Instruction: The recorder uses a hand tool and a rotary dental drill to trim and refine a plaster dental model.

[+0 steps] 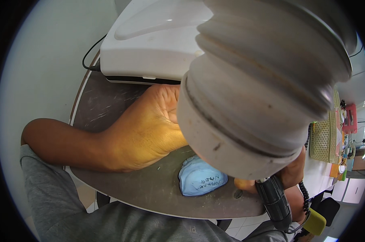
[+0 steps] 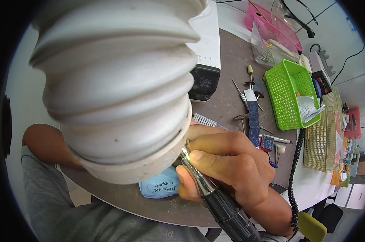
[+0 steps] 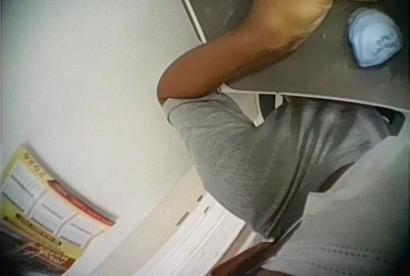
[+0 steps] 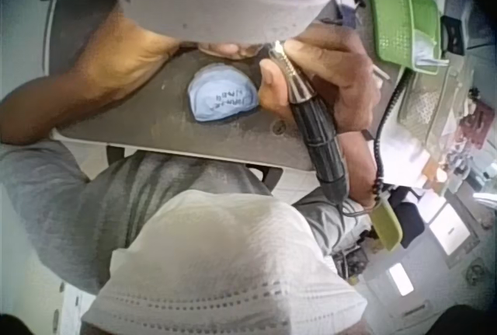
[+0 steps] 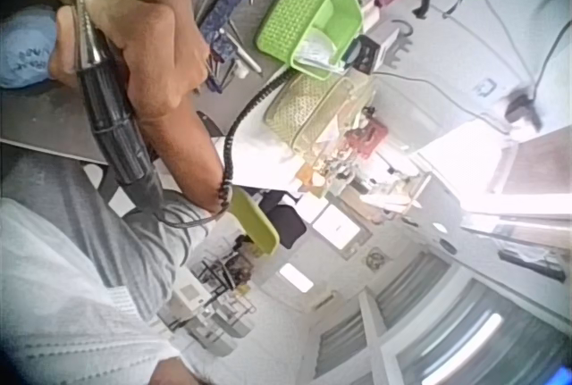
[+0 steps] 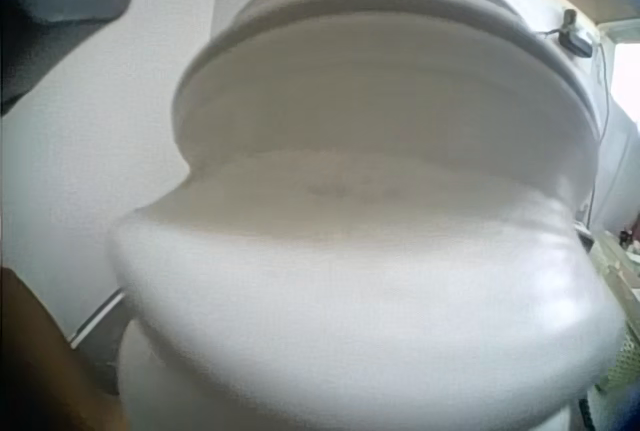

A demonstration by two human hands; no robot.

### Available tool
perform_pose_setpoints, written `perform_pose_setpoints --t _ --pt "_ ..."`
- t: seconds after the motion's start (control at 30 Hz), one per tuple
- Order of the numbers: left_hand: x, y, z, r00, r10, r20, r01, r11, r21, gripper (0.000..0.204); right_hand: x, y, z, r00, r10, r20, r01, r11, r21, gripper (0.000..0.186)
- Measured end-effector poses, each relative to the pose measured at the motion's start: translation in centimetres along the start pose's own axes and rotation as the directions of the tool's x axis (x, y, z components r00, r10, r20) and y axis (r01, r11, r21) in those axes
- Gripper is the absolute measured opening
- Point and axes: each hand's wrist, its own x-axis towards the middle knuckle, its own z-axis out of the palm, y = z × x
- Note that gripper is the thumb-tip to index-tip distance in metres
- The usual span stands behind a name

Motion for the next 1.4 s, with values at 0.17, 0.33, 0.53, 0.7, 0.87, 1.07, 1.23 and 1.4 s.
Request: perform_pose_setpoints --t 0.17,0.33,0.53,0.7,0.87,1.07,1.23,1.4 --pt "0.1 0.3 0.4 0.997 -0.079 -0.006 0.079 0.997 -0.003 0.033 0.6 -1.1 -0.4 0.996 -0.087 0.022 0.088 0.992 -0.088 0.034" --pt "0.0 0.2 0.1 0.998 -0.058 -0.002 0.058 0.998 -0.025 0.033 0.1 -0.4 -0.2 1.0 -0.029 -0.002 0.028 0.998 -0.05 0.033" --pt "0.1 0.0 0.3 0.997 -0.062 -0.043 0.062 0.998 -0.017 0.033 0.3 -0.5 0.1 0.999 -0.016 -0.03 0.015 0.999 -0.047 0.033" --pt "0.2 -0.3 0.1 1.0 -0.025 -0.004 0.025 0.999 -0.048 0.033 0.1 -0.4 0.2 0.999 -0.029 -0.042 0.028 0.999 -0.034 0.032" --pt "0.2 -0.4 0.1 1.0 -0.007 0.0 0.007 0.999 -0.036 0.03 0.3 -0.4 -0.2 0.999 -0.036 -0.007 0.036 0.998 -0.058 0.032" --pt "0.4 -0.5 0.3 0.999 0.036 0.021 -0.034 0.994 -0.101 0.029 0.2 -0.5 0.4 0.996 0.022 -0.082 -0.023 1.0 -0.012 0.034" --pt "0.2 -0.1 0.4 0.999 -0.046 -0.003 0.045 0.999 -0.023 0.028 0.2 -0.4 0.3 0.998 -0.02 -0.057 0.019 1.0 -0.022 0.033" --pt "0.2 -0.2 0.0 1.0 -0.004 0.029 0.004 1.0 0.003 0.028 0.4 -0.3 0.1 0.999 -0.047 -0.012 0.046 0.997 -0.069 0.033"
